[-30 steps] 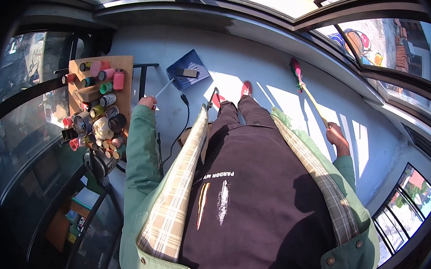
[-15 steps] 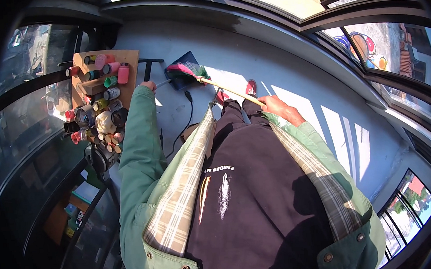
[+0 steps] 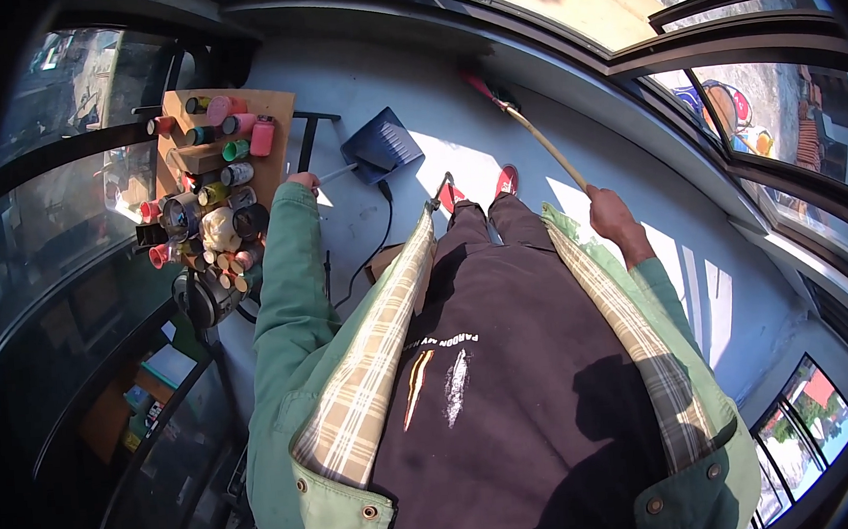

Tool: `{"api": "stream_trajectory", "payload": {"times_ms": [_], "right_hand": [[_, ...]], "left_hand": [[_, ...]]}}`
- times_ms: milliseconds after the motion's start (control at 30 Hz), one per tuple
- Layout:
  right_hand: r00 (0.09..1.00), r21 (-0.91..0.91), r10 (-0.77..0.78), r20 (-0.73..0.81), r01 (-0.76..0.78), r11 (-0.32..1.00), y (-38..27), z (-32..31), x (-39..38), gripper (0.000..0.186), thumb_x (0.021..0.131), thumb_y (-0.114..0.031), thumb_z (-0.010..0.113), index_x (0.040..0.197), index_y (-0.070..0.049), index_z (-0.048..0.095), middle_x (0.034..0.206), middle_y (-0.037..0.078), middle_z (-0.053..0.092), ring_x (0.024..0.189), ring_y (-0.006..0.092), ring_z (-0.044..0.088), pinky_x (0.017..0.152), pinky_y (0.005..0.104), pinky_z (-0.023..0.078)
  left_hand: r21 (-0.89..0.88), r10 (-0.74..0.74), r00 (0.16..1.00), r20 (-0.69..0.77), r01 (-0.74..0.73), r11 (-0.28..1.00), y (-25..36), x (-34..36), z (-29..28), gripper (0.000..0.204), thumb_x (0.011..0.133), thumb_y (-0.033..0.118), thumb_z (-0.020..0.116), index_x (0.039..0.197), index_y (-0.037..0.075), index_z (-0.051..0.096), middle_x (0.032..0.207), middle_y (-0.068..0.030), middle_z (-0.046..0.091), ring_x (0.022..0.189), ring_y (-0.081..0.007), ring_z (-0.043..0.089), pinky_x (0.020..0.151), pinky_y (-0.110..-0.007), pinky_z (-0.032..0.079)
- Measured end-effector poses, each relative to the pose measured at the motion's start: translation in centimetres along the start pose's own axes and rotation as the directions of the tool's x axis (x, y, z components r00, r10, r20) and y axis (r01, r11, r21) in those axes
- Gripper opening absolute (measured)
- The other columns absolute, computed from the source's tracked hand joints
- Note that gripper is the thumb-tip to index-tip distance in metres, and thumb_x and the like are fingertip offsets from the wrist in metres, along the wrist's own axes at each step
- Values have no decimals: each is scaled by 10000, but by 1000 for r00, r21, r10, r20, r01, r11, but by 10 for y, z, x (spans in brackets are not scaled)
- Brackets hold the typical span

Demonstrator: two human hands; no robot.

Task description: Sweeping the floor using a broom and dustpan to collect debris.

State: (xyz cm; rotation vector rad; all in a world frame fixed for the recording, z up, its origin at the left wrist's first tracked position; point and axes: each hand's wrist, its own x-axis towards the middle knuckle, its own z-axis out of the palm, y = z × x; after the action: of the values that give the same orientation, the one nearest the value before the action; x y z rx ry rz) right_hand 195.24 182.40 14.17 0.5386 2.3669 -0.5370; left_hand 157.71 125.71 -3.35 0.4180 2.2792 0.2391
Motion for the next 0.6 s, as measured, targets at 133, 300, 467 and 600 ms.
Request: {"api": "stream_trajectory", "payload": {"times_ms": [133, 300, 467, 600], "right_hand": [[989, 17, 1, 150, -3, 1000, -23, 27, 33, 346, 861, -14, 459, 1181, 22, 587, 978, 275, 651, 940, 411, 640, 815, 487, 503], [943, 231, -109, 315, 36, 972, -79, 25, 30, 337, 900, -143, 458, 1168, -2, 605, 965, 238, 660, 915, 378, 651, 759, 453, 499], [945, 162, -312, 98, 295, 942, -109, -16, 25, 382, 859, -76, 510, 1229, -13, 580, 930, 250, 639, 887, 413, 628, 771, 474, 491], [906, -40, -420, -58, 418, 908, -130, -58, 64, 387, 834, -24, 517, 1215, 3, 574, 957, 248, 622, 902, 416, 621, 790, 485, 499]], "left_hand": [[-472, -389, 900, 196, 435, 767, 32, 2, -3, 105, 797, 35, 597, 850, -29, 662, 621, -89, 543, 507, -148, 510, 423, -326, 382], [-742, -545, 792, 276, 536, 402, 53, -22, -12, 127, 826, 95, 600, 833, -26, 639, 612, -83, 551, 494, -171, 508, 459, -337, 382], [-875, -612, 713, 343, 479, 68, 69, -60, -12, 77, 840, 39, 583, 883, -21, 563, 583, -58, 452, 463, -132, 435, 381, -287, 305], [-882, -608, 670, 425, 457, -113, 70, -92, -12, 75, 867, 82, 555, 846, 30, 506, 558, -40, 403, 414, -125, 345, 372, -293, 245]]}}
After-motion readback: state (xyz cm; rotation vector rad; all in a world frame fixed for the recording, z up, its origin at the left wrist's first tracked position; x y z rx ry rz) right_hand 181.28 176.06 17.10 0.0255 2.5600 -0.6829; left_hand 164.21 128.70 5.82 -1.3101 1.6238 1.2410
